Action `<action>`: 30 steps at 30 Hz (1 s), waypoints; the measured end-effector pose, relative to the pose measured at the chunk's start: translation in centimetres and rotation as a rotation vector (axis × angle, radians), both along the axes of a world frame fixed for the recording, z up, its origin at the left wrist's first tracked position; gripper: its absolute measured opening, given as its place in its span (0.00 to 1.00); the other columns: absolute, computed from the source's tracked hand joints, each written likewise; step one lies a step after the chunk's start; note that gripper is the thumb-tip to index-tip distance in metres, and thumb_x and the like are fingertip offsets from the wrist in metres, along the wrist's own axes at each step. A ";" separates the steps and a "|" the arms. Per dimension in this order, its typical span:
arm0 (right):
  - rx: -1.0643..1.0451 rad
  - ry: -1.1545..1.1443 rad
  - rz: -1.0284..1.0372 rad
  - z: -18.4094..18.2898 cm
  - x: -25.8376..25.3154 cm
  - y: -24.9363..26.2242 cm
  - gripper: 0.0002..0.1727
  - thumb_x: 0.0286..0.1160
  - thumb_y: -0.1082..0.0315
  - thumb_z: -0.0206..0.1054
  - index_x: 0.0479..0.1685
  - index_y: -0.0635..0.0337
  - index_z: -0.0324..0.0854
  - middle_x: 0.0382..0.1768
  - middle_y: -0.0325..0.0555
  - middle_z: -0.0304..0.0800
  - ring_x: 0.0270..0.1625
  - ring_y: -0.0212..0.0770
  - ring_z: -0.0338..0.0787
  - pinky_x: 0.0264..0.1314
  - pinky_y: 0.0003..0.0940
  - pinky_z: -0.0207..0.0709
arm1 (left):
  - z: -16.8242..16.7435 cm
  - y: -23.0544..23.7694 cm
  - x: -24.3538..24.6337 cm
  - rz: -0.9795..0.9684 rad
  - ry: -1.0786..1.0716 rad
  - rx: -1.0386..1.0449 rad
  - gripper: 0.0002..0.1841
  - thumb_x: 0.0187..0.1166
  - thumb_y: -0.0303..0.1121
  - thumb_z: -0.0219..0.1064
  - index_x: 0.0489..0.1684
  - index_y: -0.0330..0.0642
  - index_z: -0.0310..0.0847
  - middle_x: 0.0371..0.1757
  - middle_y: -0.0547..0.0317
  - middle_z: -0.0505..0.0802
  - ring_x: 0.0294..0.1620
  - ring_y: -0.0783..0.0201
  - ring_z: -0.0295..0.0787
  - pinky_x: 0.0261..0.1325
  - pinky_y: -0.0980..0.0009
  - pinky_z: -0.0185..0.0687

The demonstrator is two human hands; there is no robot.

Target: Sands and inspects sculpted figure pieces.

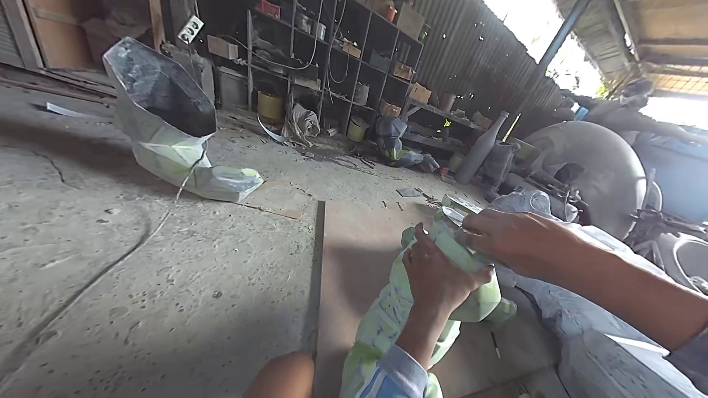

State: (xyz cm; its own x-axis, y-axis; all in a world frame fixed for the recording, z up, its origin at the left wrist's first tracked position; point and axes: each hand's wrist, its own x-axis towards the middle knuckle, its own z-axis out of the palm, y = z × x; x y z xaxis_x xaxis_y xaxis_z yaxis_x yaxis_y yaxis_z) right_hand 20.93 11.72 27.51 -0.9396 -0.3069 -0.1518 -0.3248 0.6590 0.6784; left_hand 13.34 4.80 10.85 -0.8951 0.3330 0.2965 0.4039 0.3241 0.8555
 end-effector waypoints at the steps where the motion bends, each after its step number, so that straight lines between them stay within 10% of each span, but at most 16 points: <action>1: -0.007 0.008 0.009 -0.2 0.4 0.3 0.27 0.64 0.73 0.78 0.67 0.48 0.86 0.62 0.45 0.85 0.57 0.47 0.89 0.50 0.41 0.89 | 0.0 -0.1 0.0 -0.005 -0.004 0.010 0.85 0.19 0.82 0.80 0.92 0.40 0.44 0.64 0.54 0.88 0.65 0.57 0.84 0.80 0.49 0.68; 15: -0.092 0.119 0.223 0.3 2.0 2.1 0.17 0.81 0.57 0.61 0.63 0.40 0.89 0.56 0.34 0.90 0.57 0.39 0.90 0.54 0.36 0.86 | 0.0 -0.6 -0.1 0.004 -0.005 -0.002 0.86 0.18 0.83 0.79 0.92 0.40 0.43 0.62 0.55 0.88 0.65 0.58 0.84 0.80 0.51 0.69; 30: 0.121 0.096 0.282 0.4 1.9 1.5 0.17 0.72 0.69 0.70 0.60 0.50 0.89 0.55 0.36 0.92 0.62 0.42 0.89 0.66 0.40 0.83 | -0.1 -1.4 -0.3 0.007 -0.018 0.025 0.86 0.17 0.83 0.78 0.91 0.40 0.45 0.62 0.54 0.89 0.66 0.57 0.84 0.81 0.50 0.69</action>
State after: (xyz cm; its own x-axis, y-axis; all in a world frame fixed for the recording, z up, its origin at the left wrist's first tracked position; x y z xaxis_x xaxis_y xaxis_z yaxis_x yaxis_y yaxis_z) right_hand 22.82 13.19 27.90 -0.8317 -0.5426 -0.1178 -0.4140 0.4647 0.7827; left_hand 13.06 3.35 10.77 -0.9026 0.3196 0.2884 0.3861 0.3049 0.8706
